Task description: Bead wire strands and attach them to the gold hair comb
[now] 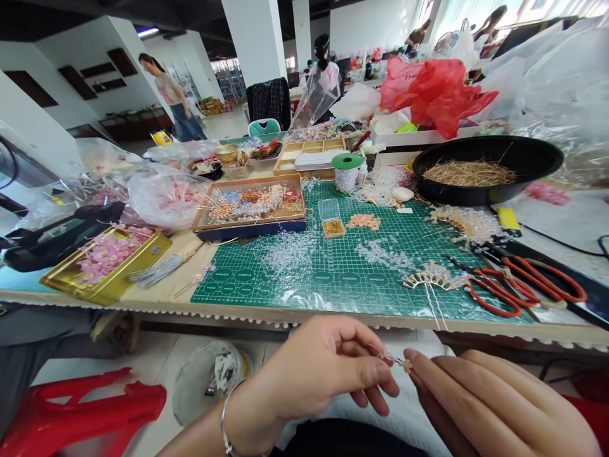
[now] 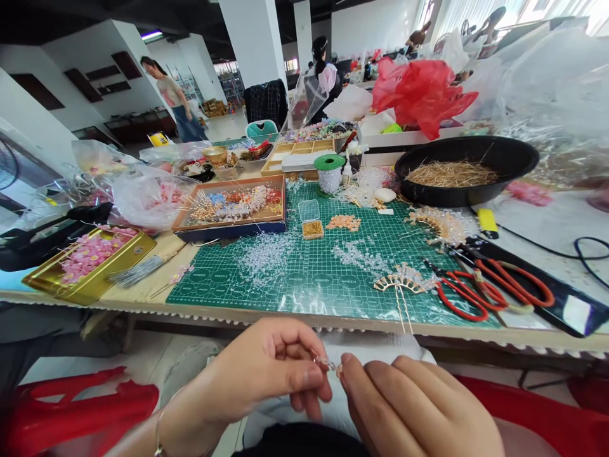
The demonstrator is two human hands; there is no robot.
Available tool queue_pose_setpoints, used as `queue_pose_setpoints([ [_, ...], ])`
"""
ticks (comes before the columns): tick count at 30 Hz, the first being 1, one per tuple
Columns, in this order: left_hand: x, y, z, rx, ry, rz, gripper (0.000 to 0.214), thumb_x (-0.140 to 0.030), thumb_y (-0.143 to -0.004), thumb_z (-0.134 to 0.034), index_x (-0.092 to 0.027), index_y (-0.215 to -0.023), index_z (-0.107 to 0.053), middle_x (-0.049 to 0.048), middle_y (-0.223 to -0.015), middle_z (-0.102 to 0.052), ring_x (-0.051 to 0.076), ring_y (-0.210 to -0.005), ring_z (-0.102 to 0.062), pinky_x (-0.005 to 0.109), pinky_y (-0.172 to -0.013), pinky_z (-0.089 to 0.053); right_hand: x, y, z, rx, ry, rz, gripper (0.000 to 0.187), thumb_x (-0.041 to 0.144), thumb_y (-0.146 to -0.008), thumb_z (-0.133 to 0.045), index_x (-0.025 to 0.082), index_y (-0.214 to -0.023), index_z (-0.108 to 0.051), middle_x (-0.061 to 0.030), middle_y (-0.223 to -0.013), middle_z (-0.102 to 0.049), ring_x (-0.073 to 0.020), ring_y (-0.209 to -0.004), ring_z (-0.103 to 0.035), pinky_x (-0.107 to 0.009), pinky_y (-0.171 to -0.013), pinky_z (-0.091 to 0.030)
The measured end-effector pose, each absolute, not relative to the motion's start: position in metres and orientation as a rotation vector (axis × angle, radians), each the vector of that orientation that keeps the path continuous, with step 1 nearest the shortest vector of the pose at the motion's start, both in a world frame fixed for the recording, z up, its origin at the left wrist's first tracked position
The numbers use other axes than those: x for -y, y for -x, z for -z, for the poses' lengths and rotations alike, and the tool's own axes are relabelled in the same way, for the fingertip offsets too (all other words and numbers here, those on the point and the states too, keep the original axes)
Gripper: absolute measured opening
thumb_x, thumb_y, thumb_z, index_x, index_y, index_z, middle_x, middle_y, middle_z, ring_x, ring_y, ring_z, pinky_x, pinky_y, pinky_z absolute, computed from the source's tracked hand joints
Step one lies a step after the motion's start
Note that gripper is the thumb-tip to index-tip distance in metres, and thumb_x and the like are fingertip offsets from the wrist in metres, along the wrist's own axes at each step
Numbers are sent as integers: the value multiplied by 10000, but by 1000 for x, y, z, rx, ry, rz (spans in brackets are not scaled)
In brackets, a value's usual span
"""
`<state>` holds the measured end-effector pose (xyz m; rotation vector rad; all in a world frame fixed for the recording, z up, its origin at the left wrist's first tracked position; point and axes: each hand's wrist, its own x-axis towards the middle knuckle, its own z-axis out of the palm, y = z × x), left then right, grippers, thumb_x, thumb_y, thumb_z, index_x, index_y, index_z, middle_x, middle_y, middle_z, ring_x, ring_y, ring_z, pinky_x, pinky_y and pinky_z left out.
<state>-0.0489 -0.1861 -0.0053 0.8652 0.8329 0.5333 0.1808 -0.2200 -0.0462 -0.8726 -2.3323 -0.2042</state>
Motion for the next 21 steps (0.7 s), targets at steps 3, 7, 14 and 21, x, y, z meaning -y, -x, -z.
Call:
queue_pose_setpoints([
  [3, 188, 43, 6, -859, -851, -668, 346, -400, -737, -825, -144, -850, -623, 7, -703, -664, 118, -648, -648, 218, -588, -464, 217, -178, 45, 2307, 842, 213, 282, 87, -936, -557, 154, -1202, -622, -61, -855, -770, -214, -671, -670, -353, -660, -522],
  [7, 190, 37, 7, -859, -873, -772, 299, -371, -734, -831, -138, -834, -673, -15, -657, -619, 76, -558, -540, 177, -476, -400, 212, -169, 32, 2285, 853, 114, 199, 87, -939, -535, 152, -1112, -606, -60, -770, -739, -188, -603, -655, -313, -609, -535],
  [14, 193, 35, 9, -917, -892, -835, 233, -340, -742, -816, -145, -815, -712, -25, -617, -595, 45, -475, -423, 186, -451, -312, 211, -160, 26, 2213, 972, -198, 121, 151, -988, -495, 215, -1070, -556, -34, -802, -704, -160, -685, -708, -222, -608, -563],
  [21, 193, 37, 12, -900, -880, -845, 331, -429, -713, -849, -145, -818, -713, -14, -643, -602, 53, -512, -450, 184, -466, -334, 220, -157, 35, 2048, 1101, -501, 74, 171, -983, -437, 244, -992, -425, 9, -759, -595, -150, -611, -620, -247, -567, -550],
])
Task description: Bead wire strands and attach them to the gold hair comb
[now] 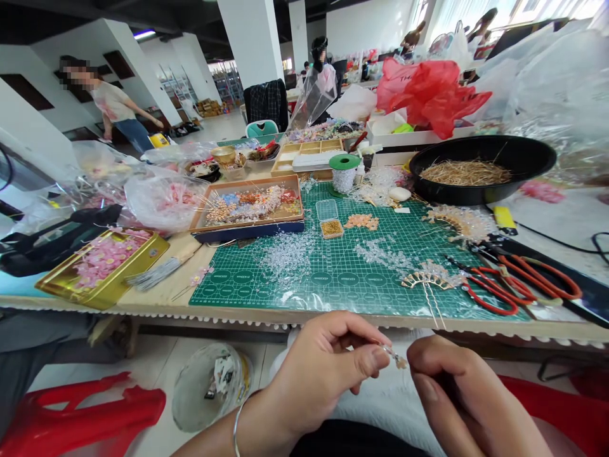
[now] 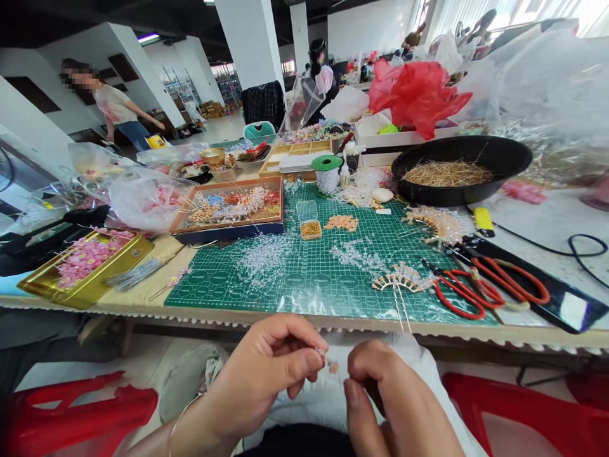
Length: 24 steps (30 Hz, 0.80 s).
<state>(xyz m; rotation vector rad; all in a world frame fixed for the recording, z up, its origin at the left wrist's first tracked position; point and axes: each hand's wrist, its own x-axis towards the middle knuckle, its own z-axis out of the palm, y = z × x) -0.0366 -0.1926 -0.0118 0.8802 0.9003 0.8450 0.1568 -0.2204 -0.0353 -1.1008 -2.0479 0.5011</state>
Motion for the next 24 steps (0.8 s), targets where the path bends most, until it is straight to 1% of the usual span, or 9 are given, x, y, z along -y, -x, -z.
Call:
queue_pose_setpoints([
  [2, 193, 37, 14, -902, -870, -855, 342, -430, -699, -858, -141, -815, -716, -4, -658, -610, 62, -533, -470, 184, -469, -349, 222, -155, 35, 2054, 1068, -553, 127, 126, -978, -404, 248, -946, -404, 23, -746, -562, -134, -601, -591, -237, -570, -542],
  [5, 193, 37, 16, -900, -848, -878, 335, -414, -684, -871, -141, -809, -720, -1, -665, -606, 65, -537, -476, 182, -462, -362, 221, -151, 35, 2064, 1046, -545, 156, 101, -971, -424, 248, -920, -407, 44, -712, -538, -114, -564, -558, -209, -537, -518],
  [10, 193, 37, 18, -854, -801, -897, 310, -371, -665, -889, -139, -788, -723, -5, -657, -605, 68, -550, -502, 169, -452, -379, 220, -146, 40, 2015, 1025, -522, 141, 101, -967, -458, 240, -990, -449, 30, -732, -588, -124, -583, -599, -222, -554, -528],
  [14, 194, 36, 18, -835, -790, -904, 294, -364, -678, -884, -141, -792, -730, -14, -632, -591, 66, -548, -499, 164, -456, -383, 220, -143, 41, 1965, 972, -538, 168, 90, -957, -473, 237, -1038, -481, 16, -745, -612, -136, -601, -634, -228, -554, -550],
  [17, 195, 36, 20, -812, -767, -938, 273, -356, -693, -874, -147, -818, -749, -5, -640, -596, 80, -580, -519, 167, -469, -401, 218, -140, 39, 1915, 972, -539, 157, 103, -954, -484, 236, -1034, -508, 16, -734, -614, -138, -595, -642, -225, -542, -555],
  [20, 196, 35, 23, -744, -748, -963, 205, -315, -735, -851, -165, -853, -774, 2, -661, -612, 81, -597, -538, 163, -484, -430, 215, -136, 37, 1891, 983, -525, 143, 113, -951, -495, 237, -1016, -524, 18, -728, -635, -132, -584, -645, -212, -533, -552],
  [24, 196, 33, 25, -707, -733, -1000, 133, -286, -756, -844, -182, -821, -792, 5, -690, -625, 72, -622, -568, 140, -486, -445, 213, -131, 36, 1869, 959, -502, 139, 109, -950, -494, 234, -996, -534, 16, -732, -660, -117, -582, -650, -183, -536, -549],
])
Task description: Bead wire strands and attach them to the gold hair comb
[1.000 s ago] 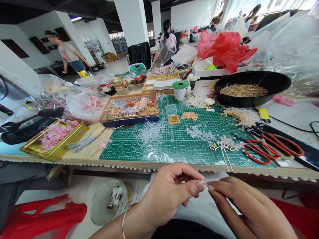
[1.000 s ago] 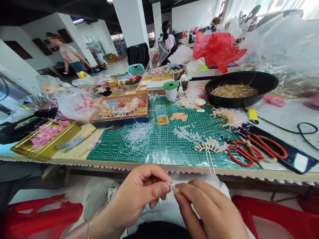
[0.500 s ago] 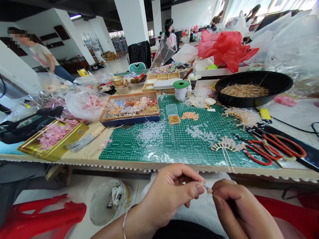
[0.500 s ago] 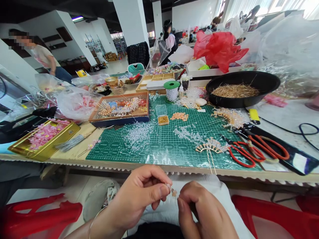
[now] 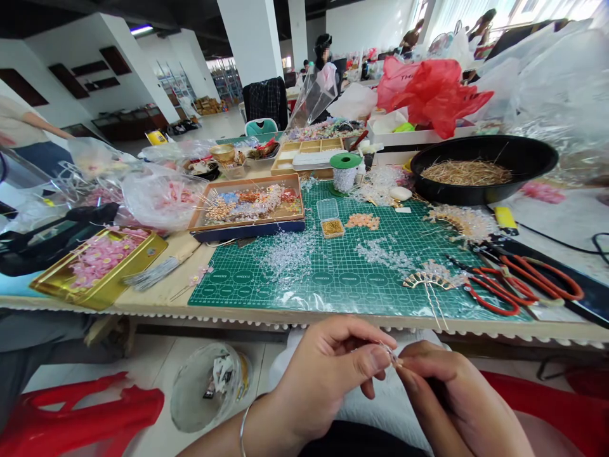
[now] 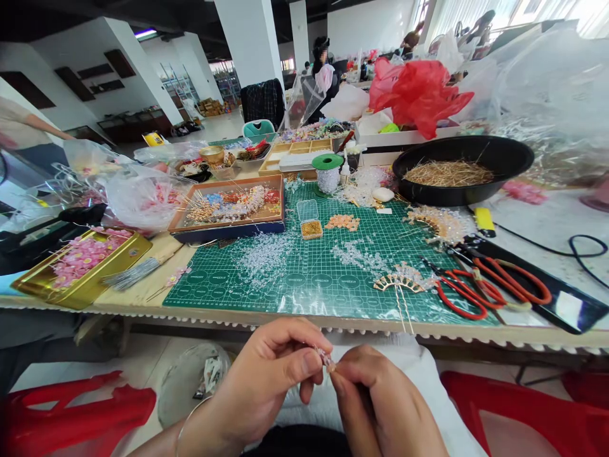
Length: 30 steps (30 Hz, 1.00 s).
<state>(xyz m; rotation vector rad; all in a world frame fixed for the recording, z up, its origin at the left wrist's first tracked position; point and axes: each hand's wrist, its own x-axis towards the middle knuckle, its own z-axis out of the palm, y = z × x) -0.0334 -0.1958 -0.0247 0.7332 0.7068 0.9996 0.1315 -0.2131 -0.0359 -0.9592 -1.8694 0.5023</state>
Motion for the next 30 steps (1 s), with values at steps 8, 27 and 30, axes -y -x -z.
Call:
queue_pose_setpoints([
  [8, 193, 30, 25, -741, -641, -990, 120, -255, -744, -849, -159, -786, -789, 18, -721, -664, 75, -638, -583, 139, -508, -483, 220, -134, 46, 1813, 1008, -573, 157, 121, -959, -526, 252, -1042, -497, 5, -800, -661, -155, -646, -672, -242, -570, -561],
  [27, 190, 34, 28, -717, -580, -952, 172, -273, -768, -805, -125, -788, -719, 33, -748, -713, 125, -643, -706, 167, -504, -502, 215, -143, 31, 2055, 918, -31, 169, 60, -906, -542, 143, -1049, -574, -78, -953, -626, -174, -852, -644, -249, -729, -532],
  [30, 190, 35, 27, -719, -587, -958, 167, -269, -772, -795, -120, -791, -721, 38, -747, -713, 128, -644, -709, 171, -515, -509, 213, -144, 30, 2094, 876, -8, 133, 16, -911, -550, 127, -960, -606, -44, -853, -626, -137, -767, -603, -242, -730, -486],
])
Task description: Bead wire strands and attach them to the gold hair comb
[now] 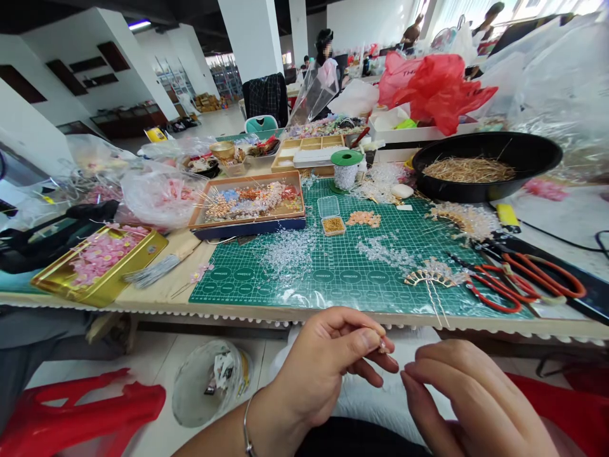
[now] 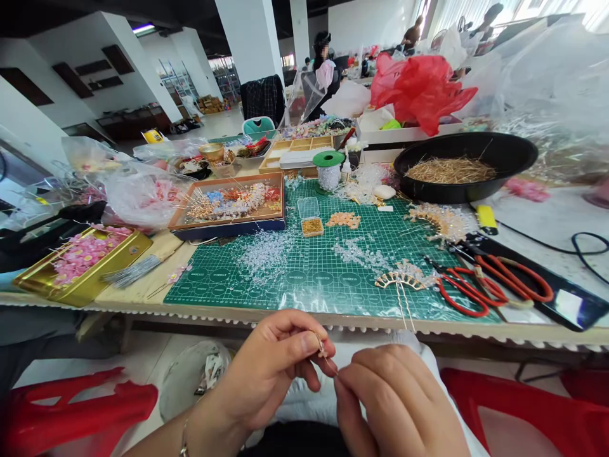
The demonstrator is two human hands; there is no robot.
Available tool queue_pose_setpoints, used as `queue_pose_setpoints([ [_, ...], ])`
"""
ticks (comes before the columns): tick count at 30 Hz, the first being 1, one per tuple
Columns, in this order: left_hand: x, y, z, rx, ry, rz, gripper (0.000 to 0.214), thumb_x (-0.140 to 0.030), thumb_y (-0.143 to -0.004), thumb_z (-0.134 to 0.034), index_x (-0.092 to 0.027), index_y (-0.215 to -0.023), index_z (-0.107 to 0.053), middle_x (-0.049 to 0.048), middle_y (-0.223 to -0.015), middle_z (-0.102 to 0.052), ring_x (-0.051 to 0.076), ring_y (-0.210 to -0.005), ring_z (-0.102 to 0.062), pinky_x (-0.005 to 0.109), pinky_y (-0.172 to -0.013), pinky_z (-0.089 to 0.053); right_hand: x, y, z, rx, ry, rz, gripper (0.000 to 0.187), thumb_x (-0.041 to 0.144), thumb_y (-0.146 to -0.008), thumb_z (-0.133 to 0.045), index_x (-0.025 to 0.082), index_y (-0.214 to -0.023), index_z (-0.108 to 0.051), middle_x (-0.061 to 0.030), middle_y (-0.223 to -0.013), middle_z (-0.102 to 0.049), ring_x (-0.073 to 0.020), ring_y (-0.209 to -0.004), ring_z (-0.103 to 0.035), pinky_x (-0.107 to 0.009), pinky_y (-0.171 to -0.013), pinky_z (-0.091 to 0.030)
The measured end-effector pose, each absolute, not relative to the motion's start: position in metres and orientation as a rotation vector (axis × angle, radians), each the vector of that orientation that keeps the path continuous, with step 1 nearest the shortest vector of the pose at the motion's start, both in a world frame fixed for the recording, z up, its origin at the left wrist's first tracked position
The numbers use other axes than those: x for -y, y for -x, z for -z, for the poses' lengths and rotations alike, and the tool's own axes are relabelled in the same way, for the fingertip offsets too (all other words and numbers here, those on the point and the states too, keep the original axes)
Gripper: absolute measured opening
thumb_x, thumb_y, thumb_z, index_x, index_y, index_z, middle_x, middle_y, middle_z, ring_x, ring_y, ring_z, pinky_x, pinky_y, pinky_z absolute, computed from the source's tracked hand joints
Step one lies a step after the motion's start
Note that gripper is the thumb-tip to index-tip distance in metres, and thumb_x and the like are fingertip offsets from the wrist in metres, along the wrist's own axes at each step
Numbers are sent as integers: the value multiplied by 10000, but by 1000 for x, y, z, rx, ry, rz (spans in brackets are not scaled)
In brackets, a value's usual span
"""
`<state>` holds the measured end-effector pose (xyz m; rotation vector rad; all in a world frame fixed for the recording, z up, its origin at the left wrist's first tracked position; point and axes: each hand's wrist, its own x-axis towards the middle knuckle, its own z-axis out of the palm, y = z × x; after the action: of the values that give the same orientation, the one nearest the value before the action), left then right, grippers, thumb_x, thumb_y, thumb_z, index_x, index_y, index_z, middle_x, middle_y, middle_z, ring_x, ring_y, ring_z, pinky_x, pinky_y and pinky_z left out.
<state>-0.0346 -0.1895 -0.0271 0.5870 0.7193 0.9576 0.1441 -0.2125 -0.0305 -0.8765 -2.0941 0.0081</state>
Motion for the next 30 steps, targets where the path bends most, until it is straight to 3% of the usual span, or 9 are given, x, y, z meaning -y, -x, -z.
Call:
queue_pose_setpoints([
  [6, 191, 33, 26, -766, -596, -948, 157, -257, -762, -803, -123, -775, -723, 43, -741, -713, 120, -646, -687, 181, -544, -516, 211, -140, 40, 2097, 908, 42, 138, 48, -926, -569, 155, -839, -571, -15, -733, -624, -131, -658, -563, -262, -654, -440],
  [12, 192, 34, 27, -793, -650, -951, 141, -242, -767, -809, -129, -801, -732, 33, -765, -711, 104, -675, -651, 198, -610, -535, 207, -136, 38, 2108, 879, 6, 167, 7, -899, -567, 162, -840, -561, -3, -718, -622, -129, -642, -562, -263, -647, -439],
  [15, 191, 36, 28, -765, -673, -894, 164, -253, -769, -813, -123, -804, -720, 22, -719, -699, 101, -657, -652, 194, -604, -522, 202, -145, 26, 2215, 842, -119, 126, 77, -958, -505, 140, -996, -608, -42, -870, -663, -151, -771, -603, -271, -718, -469],
  [18, 189, 39, 27, -739, -699, -804, 203, -290, -775, -812, -123, -802, -699, 14, -702, -689, 104, -629, -659, 206, -594, -516, 192, -157, 14, 2356, 809, -179, 286, 110, -1004, -433, 148, -1241, -589, -91, -1101, -640, -200, -977, -592, -317, -829, -481],
  [21, 189, 39, 26, -736, -709, -728, 232, -308, -759, -819, -122, -793, -685, 12, -719, -685, 107, -620, -670, 207, -581, -515, 180, -164, 4, 2517, 710, -305, 352, 77, -1010, -408, 189, -1306, -562, -83, -1111, -628, -214, -993, -580, -339, -832, -488],
  [26, 190, 38, 25, -733, -705, -674, 229, -290, -729, -818, -113, -759, -675, 22, -703, -681, 109, -606, -670, 205, -569, -517, 171, -164, -10, 2648, 649, -353, 264, 96, -1015, -385, 190, -1029, -632, -53, -873, -620, -215, -742, -542, -344, -634, -437],
  [30, 191, 36, 27, -741, -690, -639, 238, -290, -700, -821, -117, -723, -659, 16, -673, -671, 105, -587, -663, 193, -552, -515, 169, -160, -13, 2694, 590, -286, 271, 100, -989, -391, 198, -847, -599, -18, -738, -595, -203, -640, -491, -341, -571, -344],
])
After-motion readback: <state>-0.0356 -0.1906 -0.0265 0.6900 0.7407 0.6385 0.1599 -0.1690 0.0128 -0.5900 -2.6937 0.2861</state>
